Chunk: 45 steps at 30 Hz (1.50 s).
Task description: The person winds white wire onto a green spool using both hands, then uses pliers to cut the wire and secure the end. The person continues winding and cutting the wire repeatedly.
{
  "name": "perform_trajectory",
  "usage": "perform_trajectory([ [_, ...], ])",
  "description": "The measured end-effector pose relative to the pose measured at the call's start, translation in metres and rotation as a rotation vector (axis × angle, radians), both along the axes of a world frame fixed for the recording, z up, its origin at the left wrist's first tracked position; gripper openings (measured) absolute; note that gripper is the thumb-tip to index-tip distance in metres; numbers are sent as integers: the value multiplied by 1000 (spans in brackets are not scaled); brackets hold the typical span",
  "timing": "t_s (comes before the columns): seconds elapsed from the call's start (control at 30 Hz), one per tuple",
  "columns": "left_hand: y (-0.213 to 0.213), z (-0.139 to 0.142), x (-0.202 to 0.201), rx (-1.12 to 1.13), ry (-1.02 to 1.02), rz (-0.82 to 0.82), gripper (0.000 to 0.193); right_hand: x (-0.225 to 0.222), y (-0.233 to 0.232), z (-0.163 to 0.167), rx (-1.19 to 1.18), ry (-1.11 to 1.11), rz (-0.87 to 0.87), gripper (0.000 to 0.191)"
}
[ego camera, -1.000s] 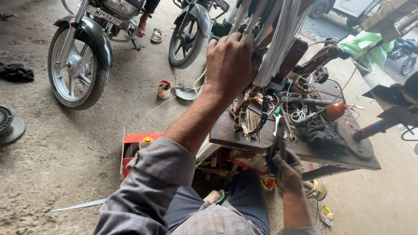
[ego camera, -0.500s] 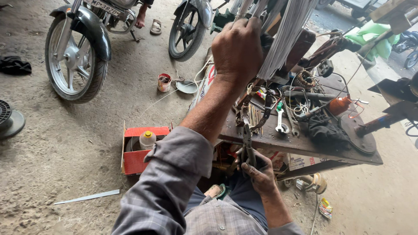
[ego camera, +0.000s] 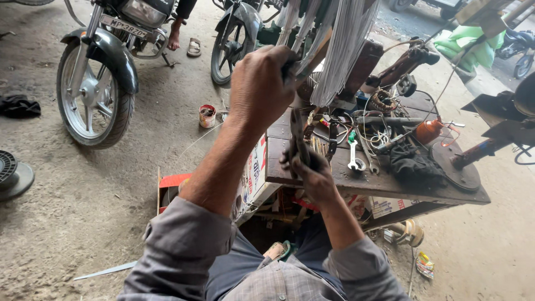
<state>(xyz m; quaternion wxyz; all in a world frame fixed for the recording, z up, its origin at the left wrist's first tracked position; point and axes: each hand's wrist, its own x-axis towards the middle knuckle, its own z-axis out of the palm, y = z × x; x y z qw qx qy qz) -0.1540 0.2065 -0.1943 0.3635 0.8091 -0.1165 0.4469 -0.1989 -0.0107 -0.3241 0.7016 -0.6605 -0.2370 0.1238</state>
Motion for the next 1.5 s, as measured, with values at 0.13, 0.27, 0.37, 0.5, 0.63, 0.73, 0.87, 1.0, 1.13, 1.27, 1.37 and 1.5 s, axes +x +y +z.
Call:
perform_trajectory([
  [0.13, 7, 2, -12, -69, 3, -39, 3, 32, 21, 16, 132, -152, 18, 42],
  [0.27, 2, 2, -20, -147, 15, -97, 5, 55, 23, 17, 207, -163, 52, 29],
  [0.37, -2, 1, -25, -150, 9, -65, 7, 75, 19, 8, 290, -71, 91, 21],
  [0.5, -4, 3, -29, -161, 17, -63, 7, 101, 15, -2, 366, -21, 70, 15],
  [0.63, -2, 5, -31, -144, 31, -84, 7, 115, 14, -1, 369, -8, -35, 24],
  [0.73, -1, 6, -32, -132, 19, -99, 8, 116, 15, 4, 367, -37, -6, 30],
  [0.87, -1, 6, -32, -147, 19, -98, 8, 115, 15, 8, 295, -139, -50, 31],
  [1.0, -1, 5, -32, -128, 19, -99, 9, 116, 13, 8, 301, -182, -8, 25],
  [1.13, 0, 5, -31, -134, 40, -107, 11, 117, 11, 8, 286, -186, -7, 22],
  [1.27, 1, 5, -30, -129, 84, -124, 14, 113, 16, 14, 315, -160, 32, 30],
  [1.37, 2, 5, -31, -135, 49, -125, 14, 109, 20, 19, 313, -177, 60, 29],
  [1.5, 1, 5, -31, -146, 69, -139, 14, 107, 22, 22, 289, -190, 28, 26],
])
